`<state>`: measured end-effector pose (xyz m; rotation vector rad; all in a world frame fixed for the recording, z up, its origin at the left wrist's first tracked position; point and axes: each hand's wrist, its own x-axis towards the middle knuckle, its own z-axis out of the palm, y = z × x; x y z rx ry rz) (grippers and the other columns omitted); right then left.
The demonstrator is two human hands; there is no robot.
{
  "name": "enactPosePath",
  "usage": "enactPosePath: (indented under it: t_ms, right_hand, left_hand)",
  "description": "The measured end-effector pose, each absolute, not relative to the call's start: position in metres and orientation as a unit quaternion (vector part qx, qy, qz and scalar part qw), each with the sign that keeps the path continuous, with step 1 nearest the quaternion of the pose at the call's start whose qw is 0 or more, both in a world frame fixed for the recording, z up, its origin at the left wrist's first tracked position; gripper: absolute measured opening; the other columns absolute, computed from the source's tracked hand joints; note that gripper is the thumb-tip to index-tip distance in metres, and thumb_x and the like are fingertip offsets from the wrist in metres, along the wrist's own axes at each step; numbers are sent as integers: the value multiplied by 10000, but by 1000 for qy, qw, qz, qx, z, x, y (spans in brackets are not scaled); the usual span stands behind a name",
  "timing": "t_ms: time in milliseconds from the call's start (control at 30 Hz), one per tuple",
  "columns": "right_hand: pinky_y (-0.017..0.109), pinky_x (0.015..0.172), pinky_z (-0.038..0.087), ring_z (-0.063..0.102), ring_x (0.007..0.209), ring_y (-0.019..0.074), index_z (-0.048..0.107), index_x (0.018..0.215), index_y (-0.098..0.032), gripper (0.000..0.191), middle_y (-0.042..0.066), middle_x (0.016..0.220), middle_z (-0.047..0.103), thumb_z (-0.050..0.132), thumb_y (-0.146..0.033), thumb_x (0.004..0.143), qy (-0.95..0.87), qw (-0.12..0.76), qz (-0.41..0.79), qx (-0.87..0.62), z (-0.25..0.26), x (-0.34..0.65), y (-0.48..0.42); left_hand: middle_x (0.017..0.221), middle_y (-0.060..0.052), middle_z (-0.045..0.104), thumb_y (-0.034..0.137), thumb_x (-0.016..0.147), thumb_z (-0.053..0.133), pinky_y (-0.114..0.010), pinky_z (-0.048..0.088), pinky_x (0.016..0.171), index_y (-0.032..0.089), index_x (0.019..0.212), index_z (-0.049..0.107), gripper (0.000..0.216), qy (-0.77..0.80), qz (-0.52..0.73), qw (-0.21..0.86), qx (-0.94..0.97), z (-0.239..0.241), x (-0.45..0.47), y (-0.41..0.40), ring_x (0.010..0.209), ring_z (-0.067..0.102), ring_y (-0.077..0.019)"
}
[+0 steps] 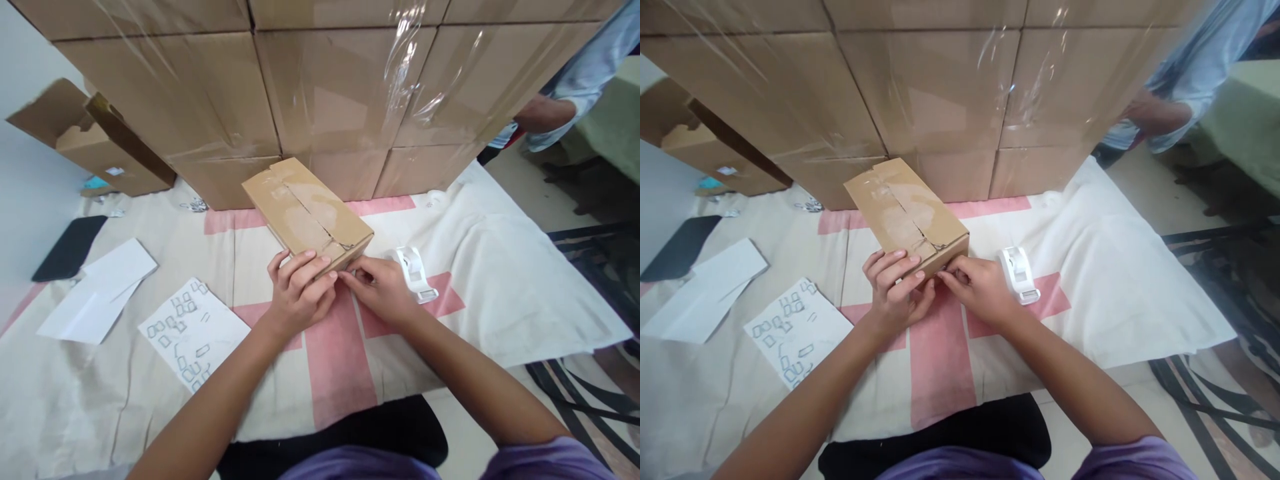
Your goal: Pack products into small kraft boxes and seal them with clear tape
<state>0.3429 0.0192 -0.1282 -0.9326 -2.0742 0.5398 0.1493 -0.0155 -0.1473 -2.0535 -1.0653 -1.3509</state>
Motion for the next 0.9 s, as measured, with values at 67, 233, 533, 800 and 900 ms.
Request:
enactPosePath:
  t_ms: [67, 233, 533, 800, 900]
  right_hand:
    - [224, 544, 398, 498, 525, 86, 586, 736, -202, 243, -55, 594, 549, 690, -286, 939, -816, 386, 222, -370, -128, 344, 20]
    - [247, 575, 410, 539, 567, 110, 608, 824, -201, 176, -19, 668, 628, 571, -257, 987, -825, 351, 249, -366, -123, 345, 18]
    - [244, 548, 363, 480, 521, 95, 504, 751, -212, 247, -46, 611, 542, 560, -281, 981, -818, 359, 215, -394, -128, 343, 19]
    - [333, 717, 526, 650, 865, 217, 580, 1029, -213, 371, 59, 974, 671, 786, -440, 819, -733, 443, 198, -478, -131, 344, 31]
    - [411, 907, 554, 674, 1053, 234, 575, 1161, -219, 204, 97, 1130, 689, 552, -320, 985, -736, 436, 279, -437, -131, 348, 36]
  left_hand:
    - [1132, -44, 665, 78, 732, 739, -478, 412, 1078, 270, 1110, 539, 469, -388, -492, 226, -746, -147, 150, -16, 1171, 582, -238]
    - [1136, -48, 675, 76, 735, 735, -488, 408, 1086, 269, 1116, 540, 469, -387, -495, 220, -746, -148, 149, -16, 1179, 588, -241]
    - [1134, -54, 693, 99, 754, 738, -488, 412, 1076, 265, 1126, 537, 454, -390, -495, 226, -743, -145, 152, -17, 1178, 601, -242]
    - [1136, -71, 709, 117, 768, 725, -494, 398, 1077, 255, 1145, 544, 441, -394, -489, 227, -744, -145, 150, -16, 1169, 619, -254]
    - [1104, -82, 717, 111, 768, 715, -493, 400, 1074, 237, 1159, 558, 440, -396, -492, 226, -742, -145, 148, -16, 1158, 624, -259]
